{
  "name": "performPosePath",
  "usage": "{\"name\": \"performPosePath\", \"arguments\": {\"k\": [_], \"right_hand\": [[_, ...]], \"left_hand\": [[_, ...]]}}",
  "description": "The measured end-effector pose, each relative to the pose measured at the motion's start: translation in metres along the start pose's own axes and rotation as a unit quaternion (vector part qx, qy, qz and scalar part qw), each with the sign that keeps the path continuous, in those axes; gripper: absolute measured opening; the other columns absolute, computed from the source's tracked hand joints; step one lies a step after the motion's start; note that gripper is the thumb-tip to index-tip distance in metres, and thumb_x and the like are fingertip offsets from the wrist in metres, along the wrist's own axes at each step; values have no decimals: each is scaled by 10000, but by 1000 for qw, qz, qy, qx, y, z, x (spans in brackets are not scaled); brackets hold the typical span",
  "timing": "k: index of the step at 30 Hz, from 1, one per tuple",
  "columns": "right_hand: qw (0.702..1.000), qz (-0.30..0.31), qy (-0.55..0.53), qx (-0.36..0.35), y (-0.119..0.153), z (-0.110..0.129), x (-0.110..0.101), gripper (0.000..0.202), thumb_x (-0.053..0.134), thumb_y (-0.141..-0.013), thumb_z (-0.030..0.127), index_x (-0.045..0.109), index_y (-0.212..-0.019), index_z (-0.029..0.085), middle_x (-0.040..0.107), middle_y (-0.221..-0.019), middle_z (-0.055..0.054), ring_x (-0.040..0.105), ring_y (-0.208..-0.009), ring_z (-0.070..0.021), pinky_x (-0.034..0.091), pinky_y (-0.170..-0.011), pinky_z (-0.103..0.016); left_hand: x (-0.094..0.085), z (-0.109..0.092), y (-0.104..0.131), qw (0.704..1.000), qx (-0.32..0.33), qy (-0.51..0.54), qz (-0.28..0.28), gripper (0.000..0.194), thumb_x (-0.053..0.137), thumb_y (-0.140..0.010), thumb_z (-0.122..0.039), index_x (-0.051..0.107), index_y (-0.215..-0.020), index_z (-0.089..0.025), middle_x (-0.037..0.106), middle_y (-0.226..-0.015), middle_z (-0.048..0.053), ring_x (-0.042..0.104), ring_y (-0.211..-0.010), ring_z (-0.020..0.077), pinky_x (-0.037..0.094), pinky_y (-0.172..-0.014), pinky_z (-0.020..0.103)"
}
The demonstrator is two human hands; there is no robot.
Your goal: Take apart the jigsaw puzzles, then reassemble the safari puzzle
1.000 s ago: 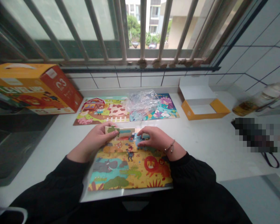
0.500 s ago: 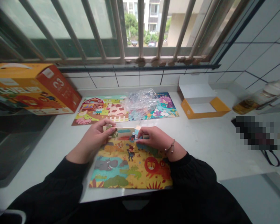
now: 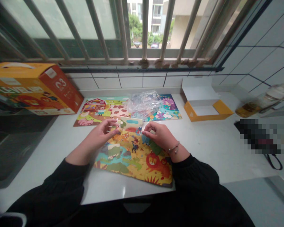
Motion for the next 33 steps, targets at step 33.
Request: {"name": "performPosePath", "arguments": {"k": [33], "right_hand": [[999,-28,-2,-19,0,1,1,283,724,-1028,531,735,-1033,248,737,-845,-25,617,-717,-183,531,-709,-328]], "left_hand": [[14,-2,5,989,-53,115,75,454,957,-777,-504,704,-989,-192,654,-778,-26,590,-678,140,440,-659,269]]}}
Point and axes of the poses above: each hand's wrist, its own y-axis away from the middle knuckle, its own x-axis out of the palm, z = x × y, the point moved 4 cm from there along -y, towards the middle knuckle
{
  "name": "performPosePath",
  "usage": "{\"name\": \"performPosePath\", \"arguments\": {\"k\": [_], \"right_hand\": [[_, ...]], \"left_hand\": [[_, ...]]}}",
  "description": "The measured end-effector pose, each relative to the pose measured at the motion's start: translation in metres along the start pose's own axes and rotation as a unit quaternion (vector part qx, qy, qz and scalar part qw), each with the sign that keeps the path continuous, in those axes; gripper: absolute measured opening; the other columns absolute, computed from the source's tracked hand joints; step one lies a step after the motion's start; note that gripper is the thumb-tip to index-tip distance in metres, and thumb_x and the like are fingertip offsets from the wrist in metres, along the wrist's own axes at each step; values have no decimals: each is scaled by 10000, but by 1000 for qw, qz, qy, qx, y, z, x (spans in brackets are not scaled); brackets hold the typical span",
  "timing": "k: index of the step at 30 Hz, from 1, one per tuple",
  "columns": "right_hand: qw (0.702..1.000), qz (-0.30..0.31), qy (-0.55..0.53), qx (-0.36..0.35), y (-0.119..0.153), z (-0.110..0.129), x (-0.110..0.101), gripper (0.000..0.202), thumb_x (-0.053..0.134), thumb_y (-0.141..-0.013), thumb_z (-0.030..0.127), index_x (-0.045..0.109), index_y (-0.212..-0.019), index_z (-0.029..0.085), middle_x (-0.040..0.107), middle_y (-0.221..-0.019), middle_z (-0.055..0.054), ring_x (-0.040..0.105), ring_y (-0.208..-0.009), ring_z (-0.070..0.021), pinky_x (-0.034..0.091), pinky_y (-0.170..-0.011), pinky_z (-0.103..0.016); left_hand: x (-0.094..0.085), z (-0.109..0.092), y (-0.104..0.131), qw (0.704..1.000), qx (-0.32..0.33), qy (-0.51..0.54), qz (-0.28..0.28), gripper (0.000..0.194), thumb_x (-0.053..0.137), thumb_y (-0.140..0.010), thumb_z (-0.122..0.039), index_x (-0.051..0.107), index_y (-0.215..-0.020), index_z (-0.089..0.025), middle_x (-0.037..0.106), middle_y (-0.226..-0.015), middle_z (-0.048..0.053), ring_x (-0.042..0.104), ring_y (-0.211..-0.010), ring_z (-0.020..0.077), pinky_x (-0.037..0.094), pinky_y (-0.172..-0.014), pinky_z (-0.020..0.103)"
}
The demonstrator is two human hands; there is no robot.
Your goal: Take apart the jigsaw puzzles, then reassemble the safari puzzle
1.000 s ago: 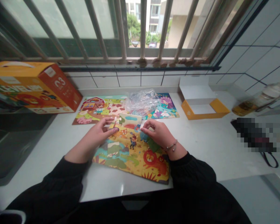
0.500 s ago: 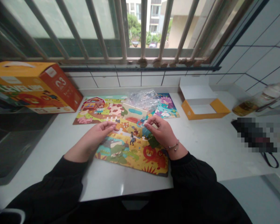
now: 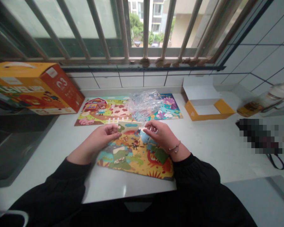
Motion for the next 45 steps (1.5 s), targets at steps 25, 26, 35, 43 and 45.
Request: {"name": "performPosePath", "arguments": {"k": [25,26,35,43,45], "right_hand": [[998,39,-44,-29,2,9,2,370,671,-1063,588,815,-1065,247,817,-954,-50,693,-803,-206,547,-767,-344],[998,38,-47,-25,3,9,3,386,656,-1072,591,814,-1012,244,808,-911,-42,682,-774,-198,532,-741,-335],[982,11,-190,16,5,3,3,438,721,-1021,660,772,-954,230,771,-863,-38,716,-780,-196,567,-727,-316],[975,-1,-218,51,4,6,1,459,771,-973,677,762,-923,221,759,-793,-28,699,-722,-176,557,-694,-307],[964,-7,-260,58,5,5,-1,477,795,-944,696,750,-937,222,756,-780,-25,702,-713,-178,570,-695,-312]], "left_hand": [[18,-20,9,995,81,64,-9,410,936,-863,-495,730,-1045,-190,754,-919,27,694,-804,163,567,-763,293],[20,-19,8,995,83,61,-2,427,940,-859,-494,737,-1083,-191,774,-960,40,714,-834,174,582,-779,301],[20,-22,12,997,54,-55,33,408,871,-911,-565,797,-1056,-190,835,-1030,73,772,-876,238,633,-758,344],[24,-27,17,996,56,56,40,444,905,-894,-553,776,-1131,-200,834,-1081,81,784,-934,239,649,-837,374],[20,-30,17,995,84,53,12,532,902,-889,-596,764,-1220,-203,824,-1104,89,776,-968,243,641,-876,377]]}}
Point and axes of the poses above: each hand's wrist, its own y-axis away from the middle knuckle, its own x-axis out of the palm, z = x × y, the point moved 4 cm from there along -y, towards the middle knuckle
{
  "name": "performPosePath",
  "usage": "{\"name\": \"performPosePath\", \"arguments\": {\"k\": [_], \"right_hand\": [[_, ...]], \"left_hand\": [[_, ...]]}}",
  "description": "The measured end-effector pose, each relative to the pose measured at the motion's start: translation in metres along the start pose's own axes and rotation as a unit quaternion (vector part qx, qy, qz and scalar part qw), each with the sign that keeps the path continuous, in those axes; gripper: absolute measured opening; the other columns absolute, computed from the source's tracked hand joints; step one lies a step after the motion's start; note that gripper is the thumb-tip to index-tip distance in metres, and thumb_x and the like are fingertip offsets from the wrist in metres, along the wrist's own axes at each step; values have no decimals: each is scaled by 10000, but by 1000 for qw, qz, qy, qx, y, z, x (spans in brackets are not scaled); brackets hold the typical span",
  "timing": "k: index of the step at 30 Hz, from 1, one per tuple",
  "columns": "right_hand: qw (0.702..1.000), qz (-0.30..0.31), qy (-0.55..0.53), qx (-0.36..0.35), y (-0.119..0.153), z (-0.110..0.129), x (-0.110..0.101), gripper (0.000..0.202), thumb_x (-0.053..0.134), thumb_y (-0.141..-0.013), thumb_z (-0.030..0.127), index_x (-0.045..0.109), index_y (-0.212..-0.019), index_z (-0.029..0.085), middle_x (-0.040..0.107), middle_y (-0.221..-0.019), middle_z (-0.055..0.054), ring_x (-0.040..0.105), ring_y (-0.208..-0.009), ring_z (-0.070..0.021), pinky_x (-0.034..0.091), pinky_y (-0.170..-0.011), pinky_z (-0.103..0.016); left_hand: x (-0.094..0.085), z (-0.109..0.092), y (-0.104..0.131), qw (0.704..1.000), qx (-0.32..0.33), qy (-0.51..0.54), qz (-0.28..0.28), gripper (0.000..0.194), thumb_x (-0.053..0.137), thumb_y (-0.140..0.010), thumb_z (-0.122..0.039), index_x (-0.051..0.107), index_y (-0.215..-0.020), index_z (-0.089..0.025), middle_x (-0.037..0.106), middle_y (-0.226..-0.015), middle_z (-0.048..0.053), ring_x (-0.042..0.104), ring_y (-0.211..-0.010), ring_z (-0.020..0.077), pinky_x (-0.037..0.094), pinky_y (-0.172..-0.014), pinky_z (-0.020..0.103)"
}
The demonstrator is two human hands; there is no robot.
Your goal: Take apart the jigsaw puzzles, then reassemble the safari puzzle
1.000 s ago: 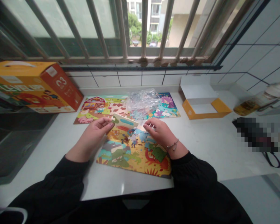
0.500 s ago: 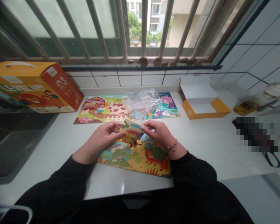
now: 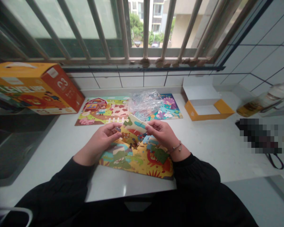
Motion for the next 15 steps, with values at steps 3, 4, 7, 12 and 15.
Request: {"name": "performPosePath", "arguments": {"k": [3,4,7,12,15], "right_hand": [[999,-26,-40,6,0,-3,-6,517,772,-936,741,723,-938,227,724,-723,-10,675,-662,-171,559,-664,-310],[999,-32,-27,12,-1,-4,-7,521,757,-942,748,723,-947,227,712,-709,-6,662,-647,-169,548,-649,-308],[994,-31,99,41,-4,-9,-10,511,783,-918,719,770,-1002,215,678,-680,2,603,-610,-163,468,-578,-291],[989,13,118,83,-5,-8,-7,535,745,-934,697,779,-1114,194,747,-770,-28,577,-604,-156,412,-545,-281],[993,23,76,84,-4,-7,-6,534,705,-964,689,746,-1166,196,770,-804,-35,606,-620,-162,443,-566,-285]], "left_hand": [[-9,-1,-3,997,57,-19,-55,626,791,-956,-694,738,-1338,-200,806,-1188,122,756,-1055,250,613,-931,374],[-13,0,-5,995,65,-23,-74,620,735,-993,-708,731,-1348,-200,801,-1211,128,750,-1074,249,603,-941,373],[-21,9,-10,988,55,-49,-135,556,638,-1050,-698,731,-1282,-202,798,-1139,109,737,-1024,236,586,-915,369],[-27,18,-13,975,20,-161,-155,412,654,-1032,-616,736,-1068,-214,786,-986,61,722,-929,237,569,-857,371],[-27,18,-13,959,10,-257,-123,340,652,-1025,-536,758,-1080,-217,794,-996,63,719,-885,242,565,-820,386]]}}
Point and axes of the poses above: each hand's wrist, its own y-axis away from the middle knuckle, its own x-axis out of the palm, z = x × y, the point moved 4 cm from there along -y, towards the middle knuckle
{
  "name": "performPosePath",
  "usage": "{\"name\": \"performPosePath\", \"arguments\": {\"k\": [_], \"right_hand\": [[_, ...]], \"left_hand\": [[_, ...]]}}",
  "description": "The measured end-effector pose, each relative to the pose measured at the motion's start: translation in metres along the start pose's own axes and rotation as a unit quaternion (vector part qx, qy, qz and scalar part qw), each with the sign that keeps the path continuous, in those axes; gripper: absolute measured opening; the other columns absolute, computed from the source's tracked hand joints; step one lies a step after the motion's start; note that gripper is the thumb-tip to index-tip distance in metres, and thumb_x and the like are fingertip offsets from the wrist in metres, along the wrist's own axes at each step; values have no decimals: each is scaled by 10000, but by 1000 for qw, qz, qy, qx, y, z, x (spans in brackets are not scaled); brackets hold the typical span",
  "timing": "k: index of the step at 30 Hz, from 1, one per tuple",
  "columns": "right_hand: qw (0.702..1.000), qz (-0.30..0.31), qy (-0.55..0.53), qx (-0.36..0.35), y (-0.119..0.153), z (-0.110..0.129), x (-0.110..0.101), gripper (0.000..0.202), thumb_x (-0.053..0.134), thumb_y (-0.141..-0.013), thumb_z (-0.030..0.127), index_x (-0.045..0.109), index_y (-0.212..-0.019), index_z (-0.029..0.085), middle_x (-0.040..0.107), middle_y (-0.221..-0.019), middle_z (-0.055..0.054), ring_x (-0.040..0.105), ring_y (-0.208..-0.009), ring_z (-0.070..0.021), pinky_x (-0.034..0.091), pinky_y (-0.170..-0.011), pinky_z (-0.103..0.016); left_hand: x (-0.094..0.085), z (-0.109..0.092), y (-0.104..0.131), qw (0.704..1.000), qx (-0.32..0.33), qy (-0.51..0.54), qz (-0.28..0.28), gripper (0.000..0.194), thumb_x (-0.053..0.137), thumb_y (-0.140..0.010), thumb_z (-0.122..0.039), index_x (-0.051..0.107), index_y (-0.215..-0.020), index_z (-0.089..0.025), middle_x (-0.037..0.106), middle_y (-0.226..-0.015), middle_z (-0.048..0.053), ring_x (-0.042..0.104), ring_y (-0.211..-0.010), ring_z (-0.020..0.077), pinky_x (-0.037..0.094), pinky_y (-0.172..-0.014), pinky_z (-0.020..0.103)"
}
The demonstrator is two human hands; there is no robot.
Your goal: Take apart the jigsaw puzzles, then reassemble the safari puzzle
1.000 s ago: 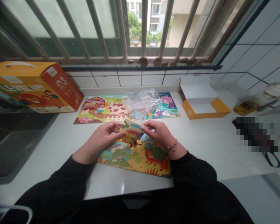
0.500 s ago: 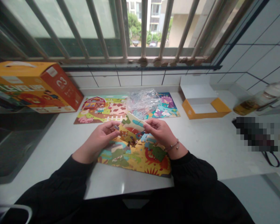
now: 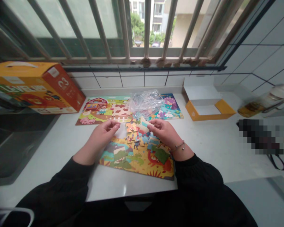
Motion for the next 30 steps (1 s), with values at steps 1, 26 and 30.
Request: {"name": "performPosePath", "arguments": {"k": [1,26,30], "right_hand": [[1000,-5,18,-4,0,-1,-1,524,699,-972,676,747,-1179,197,758,-782,-28,605,-616,-166,442,-567,-289],[988,-26,-134,-66,-1,-6,3,503,758,-1001,594,782,-1382,265,838,-1218,-87,796,-1139,-251,626,-1094,-477],[998,-58,-13,-17,-4,-11,-2,463,827,-939,553,837,-1245,205,833,-982,-81,793,-930,-248,660,-958,-469]], "left_hand": [[0,0,0,999,9,-34,10,330,659,-1017,-515,766,-1100,-214,797,-1012,71,720,-884,247,569,-824,397],[1,-17,6,995,86,-39,28,356,666,-1057,-495,714,-1288,-229,795,-1221,95,744,-1131,286,579,-1040,466],[-1,-14,4,995,79,-55,13,296,638,-1060,-471,725,-1196,-222,795,-1153,87,737,-1058,274,570,-1000,448]]}}
Point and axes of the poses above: each hand's wrist, its own y-axis away from the middle knuckle, its own x-axis out of the palm, z = x × y, the point moved 4 cm from there along -y, towards the middle knuckle
